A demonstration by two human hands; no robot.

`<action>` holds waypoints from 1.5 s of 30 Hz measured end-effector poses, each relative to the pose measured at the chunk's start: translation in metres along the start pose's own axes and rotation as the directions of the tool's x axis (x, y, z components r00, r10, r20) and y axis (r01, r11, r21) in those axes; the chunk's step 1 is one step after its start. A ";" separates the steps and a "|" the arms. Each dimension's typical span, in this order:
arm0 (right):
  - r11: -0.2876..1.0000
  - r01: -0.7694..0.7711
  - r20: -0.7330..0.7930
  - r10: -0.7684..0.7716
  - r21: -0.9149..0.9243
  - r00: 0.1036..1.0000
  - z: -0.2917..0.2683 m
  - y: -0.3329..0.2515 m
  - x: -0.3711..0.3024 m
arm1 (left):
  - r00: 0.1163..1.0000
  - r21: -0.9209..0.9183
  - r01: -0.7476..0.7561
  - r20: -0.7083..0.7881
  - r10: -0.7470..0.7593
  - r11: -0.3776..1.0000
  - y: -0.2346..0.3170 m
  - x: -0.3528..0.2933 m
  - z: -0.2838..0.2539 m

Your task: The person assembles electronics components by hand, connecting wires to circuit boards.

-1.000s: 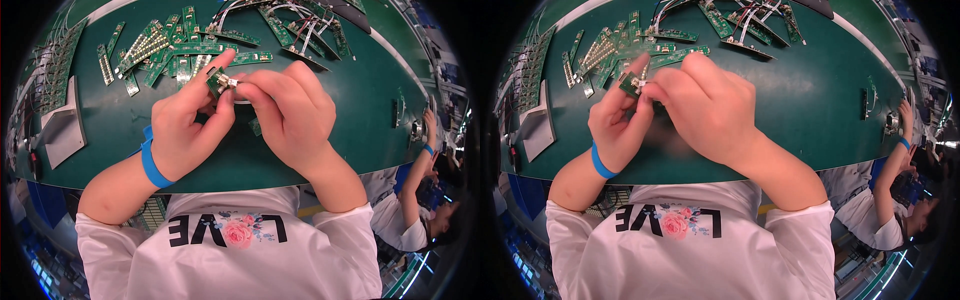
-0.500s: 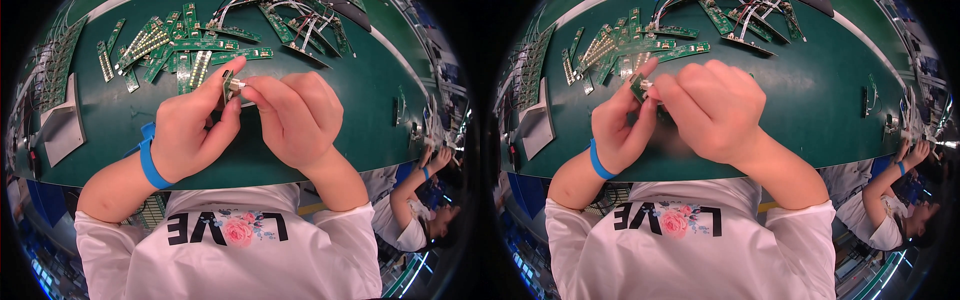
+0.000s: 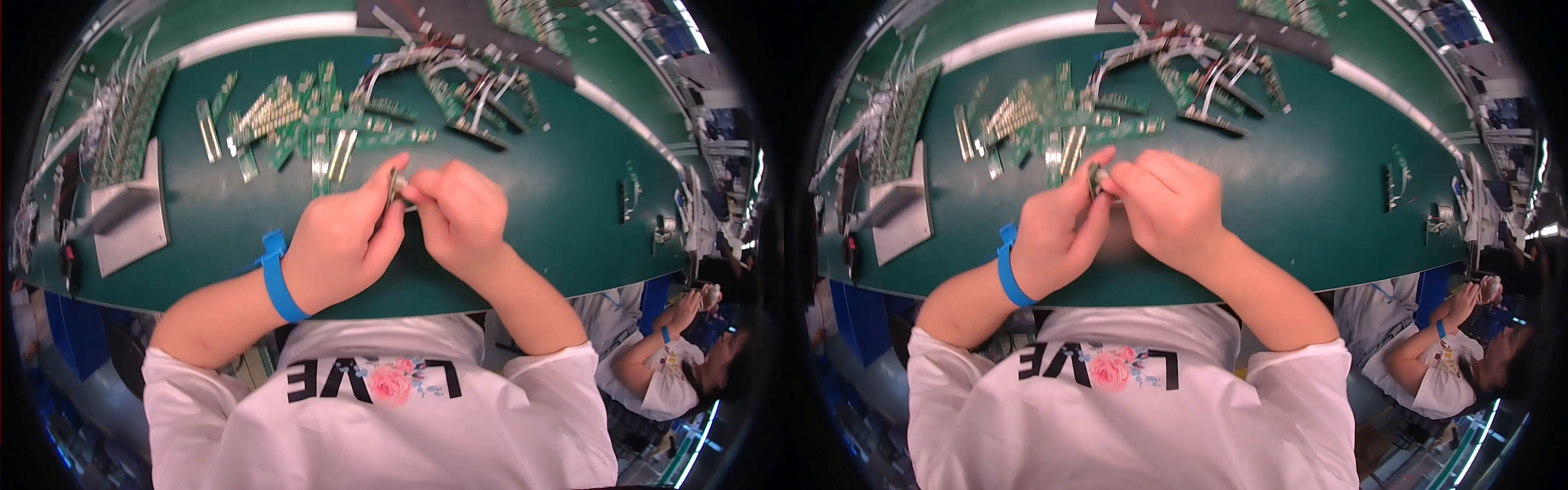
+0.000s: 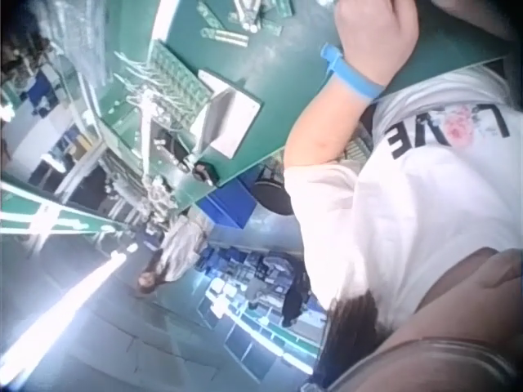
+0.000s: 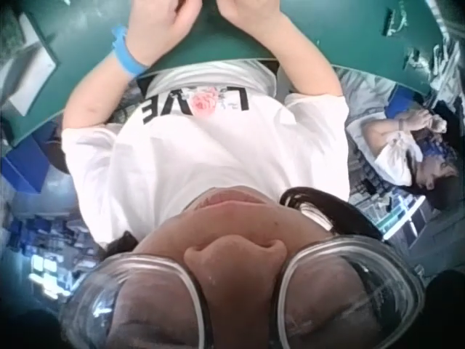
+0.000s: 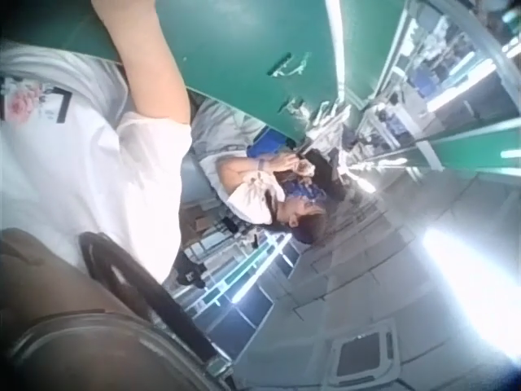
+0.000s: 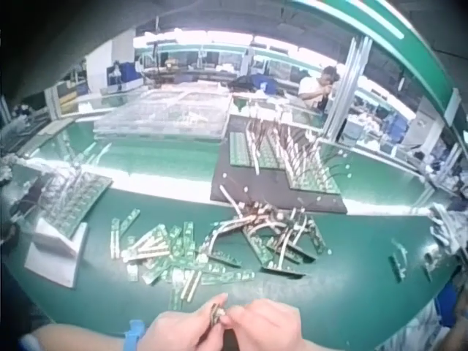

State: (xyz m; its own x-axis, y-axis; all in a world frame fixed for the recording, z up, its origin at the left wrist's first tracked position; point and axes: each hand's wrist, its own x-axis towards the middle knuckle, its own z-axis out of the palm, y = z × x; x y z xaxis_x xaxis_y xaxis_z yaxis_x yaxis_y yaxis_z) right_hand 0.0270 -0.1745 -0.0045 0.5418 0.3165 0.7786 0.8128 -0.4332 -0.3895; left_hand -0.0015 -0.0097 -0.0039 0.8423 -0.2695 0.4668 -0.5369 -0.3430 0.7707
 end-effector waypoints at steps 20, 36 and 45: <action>0.615 -0.424 -0.321 0.277 -0.665 0.905 -0.169 0.087 -0.019 | 0.991 0.534 0.066 -0.136 0.009 0.843 -0.034 0.031 -0.040; 0.234 -0.713 0.522 0.538 0.661 0.662 -0.015 -0.007 0.022 | 0.806 0.244 -0.591 0.125 0.579 0.769 -0.011 0.021 -0.034; 0.994 -0.104 0.391 0.103 -0.019 0.915 -0.016 0.005 0.014 | 0.981 -0.511 0.188 0.056 -0.186 0.839 -0.023 0.014 -0.021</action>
State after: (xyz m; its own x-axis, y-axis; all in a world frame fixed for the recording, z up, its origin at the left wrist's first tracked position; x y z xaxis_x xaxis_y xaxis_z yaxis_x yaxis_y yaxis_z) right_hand 0.0350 -0.1861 0.0126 0.6627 0.5751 0.4797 0.7481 -0.4794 -0.4588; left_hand 0.0242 0.0134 -0.0061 0.9236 -0.2508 0.2900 -0.2672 0.1215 0.9559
